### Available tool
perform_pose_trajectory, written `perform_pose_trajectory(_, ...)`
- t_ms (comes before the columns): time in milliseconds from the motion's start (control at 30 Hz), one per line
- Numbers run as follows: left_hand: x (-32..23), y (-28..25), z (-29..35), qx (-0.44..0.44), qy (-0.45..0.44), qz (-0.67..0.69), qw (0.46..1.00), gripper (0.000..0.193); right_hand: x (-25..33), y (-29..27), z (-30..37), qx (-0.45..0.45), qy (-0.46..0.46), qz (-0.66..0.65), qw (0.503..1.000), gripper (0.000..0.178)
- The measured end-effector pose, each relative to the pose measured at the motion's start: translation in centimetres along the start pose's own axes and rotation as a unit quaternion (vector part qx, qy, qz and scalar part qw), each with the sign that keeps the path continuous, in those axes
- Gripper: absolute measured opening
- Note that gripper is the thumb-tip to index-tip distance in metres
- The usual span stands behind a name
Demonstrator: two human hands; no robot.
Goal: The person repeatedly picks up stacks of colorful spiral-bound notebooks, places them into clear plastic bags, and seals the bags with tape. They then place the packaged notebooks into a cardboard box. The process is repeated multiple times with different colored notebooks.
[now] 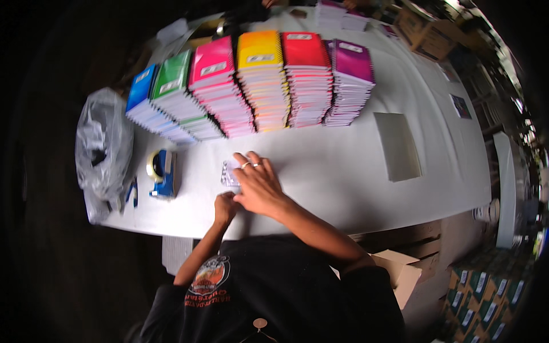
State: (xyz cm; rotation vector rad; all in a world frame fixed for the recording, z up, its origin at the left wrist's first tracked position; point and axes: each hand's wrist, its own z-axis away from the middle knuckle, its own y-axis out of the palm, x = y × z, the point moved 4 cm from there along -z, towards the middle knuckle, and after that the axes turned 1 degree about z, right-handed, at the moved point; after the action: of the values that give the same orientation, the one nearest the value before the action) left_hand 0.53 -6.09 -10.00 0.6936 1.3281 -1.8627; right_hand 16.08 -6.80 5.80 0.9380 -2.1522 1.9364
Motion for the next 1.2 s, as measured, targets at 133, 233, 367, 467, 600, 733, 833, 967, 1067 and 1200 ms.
perform_pose_trajectory(133,-3.7,3.2,3.7,0.408,-0.037,0.144,0.901,0.054,-1.2,3.2,-4.1,0.044,0.073,-0.023,0.996,0.067)
perform_pose_trajectory(233,-4.2,1.1,4.5,0.386,-0.055,0.380,0.839,0.074,-3.0,0.1,-1.7,-0.100,0.070,-0.367,0.922,0.077)
perform_pose_trajectory(367,-4.0,-3.1,0.2,0.232,0.145,0.422,0.864,0.078,-7.1,2.1,2.4,-0.084,0.055,-0.421,0.902,0.082)
perform_pose_trajectory(467,-5.7,-3.1,-1.1,0.128,0.286,0.187,0.931,0.076,-6.6,4.7,2.4,-0.128,0.044,-0.431,0.892,0.075)
perform_pose_trajectory(600,-9.8,-5.8,1.0,0.062,0.401,-0.057,0.912,0.062,-5.3,4.3,1.0,-0.156,-0.002,-0.343,0.926,0.030)
perform_pose_trajectory(733,-11.9,-9.6,2.1,0.025,0.436,0.029,0.899,0.062,-3.4,1.7,0.7,-0.176,-0.017,-0.525,0.833,0.051)
perform_pose_trajectory(833,-9.3,-10.5,-0.3,0.022,0.346,0.191,0.918,0.097,-6.1,1.3,1.3,-0.169,0.011,-0.545,0.821,0.101)
perform_pose_trajectory(967,-4.5,-4.9,-2.5,0.174,0.273,0.202,0.924,0.131,-7.3,8.7,2.0,-0.083,0.018,-0.430,0.899,0.131)
perform_pose_trajectory(1067,-7.4,-2.7,-0.7,0.134,0.224,0.323,0.909,0.133,-5.3,7.9,0.8,-0.183,0.022,-0.407,0.895,0.115)
perform_pose_trajectory(1200,-8.7,-3.8,-1.2,0.133,0.302,0.297,0.896,0.110,-6.0,6.1,0.2,-0.165,0.034,-0.430,0.887,0.094)
